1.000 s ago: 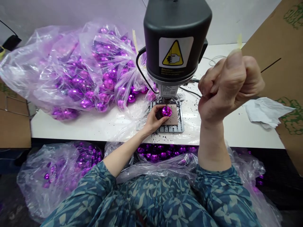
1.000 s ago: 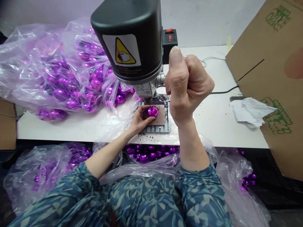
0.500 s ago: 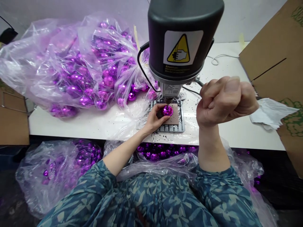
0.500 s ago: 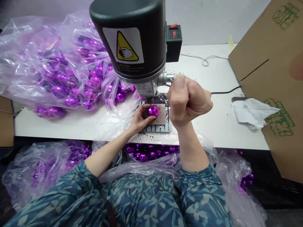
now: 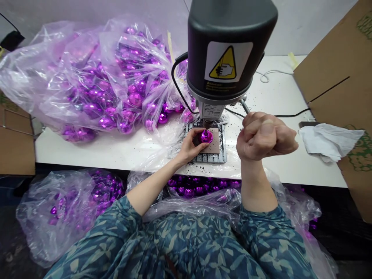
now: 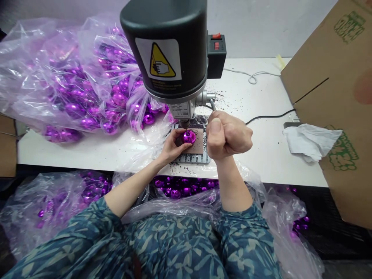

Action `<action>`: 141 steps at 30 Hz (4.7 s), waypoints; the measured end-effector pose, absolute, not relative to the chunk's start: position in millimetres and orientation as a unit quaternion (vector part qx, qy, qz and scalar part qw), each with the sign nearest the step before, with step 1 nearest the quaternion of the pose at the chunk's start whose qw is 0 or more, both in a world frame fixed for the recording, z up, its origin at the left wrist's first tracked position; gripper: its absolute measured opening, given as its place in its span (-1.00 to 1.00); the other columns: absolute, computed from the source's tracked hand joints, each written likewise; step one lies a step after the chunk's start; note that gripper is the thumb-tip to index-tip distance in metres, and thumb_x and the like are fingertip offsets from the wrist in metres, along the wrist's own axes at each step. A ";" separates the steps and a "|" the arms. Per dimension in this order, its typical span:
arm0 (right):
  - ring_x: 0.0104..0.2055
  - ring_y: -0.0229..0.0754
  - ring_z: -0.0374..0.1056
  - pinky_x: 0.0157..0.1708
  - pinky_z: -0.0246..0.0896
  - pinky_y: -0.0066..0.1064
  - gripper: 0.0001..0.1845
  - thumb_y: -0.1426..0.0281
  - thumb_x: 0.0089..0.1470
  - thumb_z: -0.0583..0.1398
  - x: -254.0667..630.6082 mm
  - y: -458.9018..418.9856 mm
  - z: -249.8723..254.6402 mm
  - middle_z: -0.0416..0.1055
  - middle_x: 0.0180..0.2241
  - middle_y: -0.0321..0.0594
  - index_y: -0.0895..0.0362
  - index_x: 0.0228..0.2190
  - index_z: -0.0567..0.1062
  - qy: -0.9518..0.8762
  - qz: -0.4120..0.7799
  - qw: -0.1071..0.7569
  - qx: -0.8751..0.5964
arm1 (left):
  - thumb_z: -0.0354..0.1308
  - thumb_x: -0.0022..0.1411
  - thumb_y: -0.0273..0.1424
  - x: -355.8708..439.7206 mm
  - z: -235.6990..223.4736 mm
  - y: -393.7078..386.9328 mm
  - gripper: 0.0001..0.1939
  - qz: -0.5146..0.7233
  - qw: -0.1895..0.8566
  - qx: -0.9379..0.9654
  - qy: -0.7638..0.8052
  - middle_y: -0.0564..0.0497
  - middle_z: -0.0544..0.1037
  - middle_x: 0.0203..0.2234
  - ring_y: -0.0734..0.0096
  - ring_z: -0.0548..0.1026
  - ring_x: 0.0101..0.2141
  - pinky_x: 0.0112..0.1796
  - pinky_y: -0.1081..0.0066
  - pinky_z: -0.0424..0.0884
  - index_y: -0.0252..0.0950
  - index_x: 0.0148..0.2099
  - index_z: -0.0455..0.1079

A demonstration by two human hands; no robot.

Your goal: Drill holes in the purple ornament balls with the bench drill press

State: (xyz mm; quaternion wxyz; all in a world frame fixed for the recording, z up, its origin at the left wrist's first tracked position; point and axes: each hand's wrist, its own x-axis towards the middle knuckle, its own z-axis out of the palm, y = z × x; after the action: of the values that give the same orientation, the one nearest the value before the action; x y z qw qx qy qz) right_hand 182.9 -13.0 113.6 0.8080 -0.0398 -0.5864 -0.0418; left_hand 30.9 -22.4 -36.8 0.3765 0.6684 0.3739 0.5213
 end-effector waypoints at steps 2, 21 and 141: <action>-0.79 -0.52 -0.16 -0.77 -0.16 -0.56 -0.50 0.54 0.15 0.10 182.8 -13.6 108.3 -0.19 -0.78 -0.47 0.16 -0.60 -0.15 -0.588 -0.042 0.807 -0.031 | 0.38 0.20 -0.08 30.9 -36.3 -23.1 -0.44 0.522 0.376 0.668 0.375 -0.17 0.54 0.02 0.15 0.56 0.04 0.08 0.14 0.50 -0.24 0.10 0.33; -0.73 -0.55 0.07 -0.69 -0.15 -0.55 -0.43 0.32 0.15 0.21 180.6 -8.0 175.1 0.02 -0.76 -0.49 0.12 -0.71 0.01 -0.538 0.129 0.815 -0.174 | 0.31 0.26 -0.25 -19.0 4.3 -152.7 -0.62 0.204 0.216 0.908 0.295 -0.14 0.54 -0.13 0.16 0.49 -0.14 -0.17 0.22 0.51 -0.28 0.05 0.38; -0.74 -0.46 -0.06 -0.69 -0.29 -0.46 -0.54 0.26 0.07 0.30 173.9 3.8 196.8 -0.10 -0.79 -0.50 0.09 -0.69 0.22 -0.502 0.174 0.822 -0.204 | 0.26 0.35 -0.22 -63.8 -5.3 -135.2 -0.58 0.399 0.219 0.832 0.316 -0.12 0.59 -0.05 0.21 0.58 -0.03 -0.04 0.19 0.58 -0.21 0.19 0.38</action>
State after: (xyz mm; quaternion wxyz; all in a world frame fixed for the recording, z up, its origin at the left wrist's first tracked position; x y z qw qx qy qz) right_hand 173.9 3.8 196.8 0.8223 -0.2038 -0.5022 0.1737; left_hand -63.8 -135.2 -5.3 0.2193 0.8322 0.3162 0.3993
